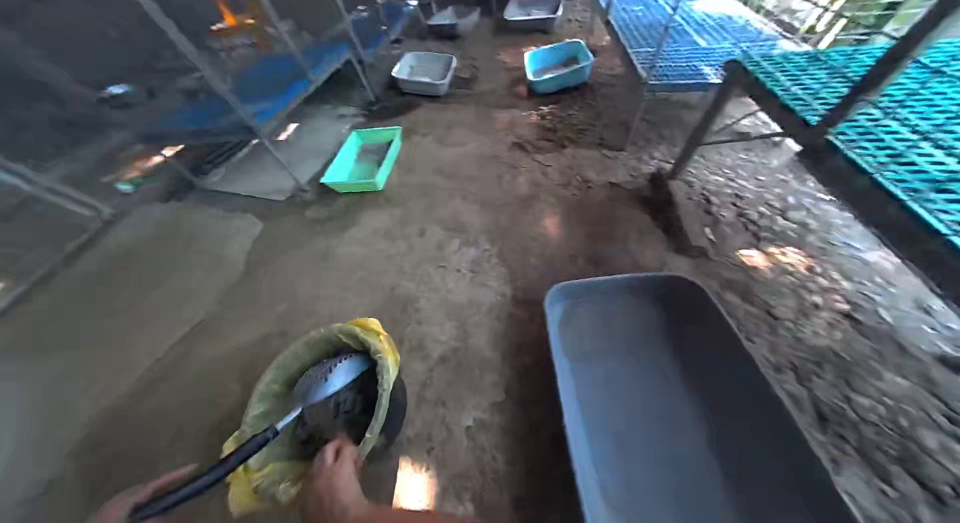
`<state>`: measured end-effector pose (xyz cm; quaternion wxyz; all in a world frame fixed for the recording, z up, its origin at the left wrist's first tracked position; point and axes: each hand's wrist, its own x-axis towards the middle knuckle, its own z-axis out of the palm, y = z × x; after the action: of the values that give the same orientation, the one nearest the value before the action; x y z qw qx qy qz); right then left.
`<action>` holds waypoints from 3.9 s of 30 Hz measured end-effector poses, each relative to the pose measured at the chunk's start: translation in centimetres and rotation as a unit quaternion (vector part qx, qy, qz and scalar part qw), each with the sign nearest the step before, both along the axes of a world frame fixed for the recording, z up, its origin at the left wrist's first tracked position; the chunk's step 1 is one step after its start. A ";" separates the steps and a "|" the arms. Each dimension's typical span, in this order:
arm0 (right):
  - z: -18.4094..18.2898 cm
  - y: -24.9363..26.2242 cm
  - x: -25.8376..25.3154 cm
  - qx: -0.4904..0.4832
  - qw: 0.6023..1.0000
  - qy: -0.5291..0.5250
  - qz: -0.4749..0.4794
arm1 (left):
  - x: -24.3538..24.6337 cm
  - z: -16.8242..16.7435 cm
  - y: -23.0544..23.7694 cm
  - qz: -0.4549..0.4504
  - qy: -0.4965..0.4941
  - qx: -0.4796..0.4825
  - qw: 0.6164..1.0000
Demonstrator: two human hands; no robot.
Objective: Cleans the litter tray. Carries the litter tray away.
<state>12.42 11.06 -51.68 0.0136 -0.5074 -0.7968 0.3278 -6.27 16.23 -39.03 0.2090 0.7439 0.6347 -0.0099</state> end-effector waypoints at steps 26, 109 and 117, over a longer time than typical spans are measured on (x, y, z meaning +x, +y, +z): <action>12.8 -17.9 47.1 0.105 0.849 0.113 -0.506 | 29.5 -6.0 15.4 -0.200 -0.103 -0.043 0.973; -0.9 -17.4 39.0 -0.268 0.901 -0.259 -0.222 | 36.9 -30.4 12.3 -0.056 -0.196 -0.249 0.947; -4.7 -9.7 26.2 -0.324 0.862 -0.175 -0.348 | 37.7 -29.5 12.1 -0.040 -0.182 -0.263 0.947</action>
<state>38.63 1.33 -56.42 -0.1778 -0.7769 -0.4064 0.4468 31.45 28.36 -68.48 0.5084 0.6766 0.5304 -0.0495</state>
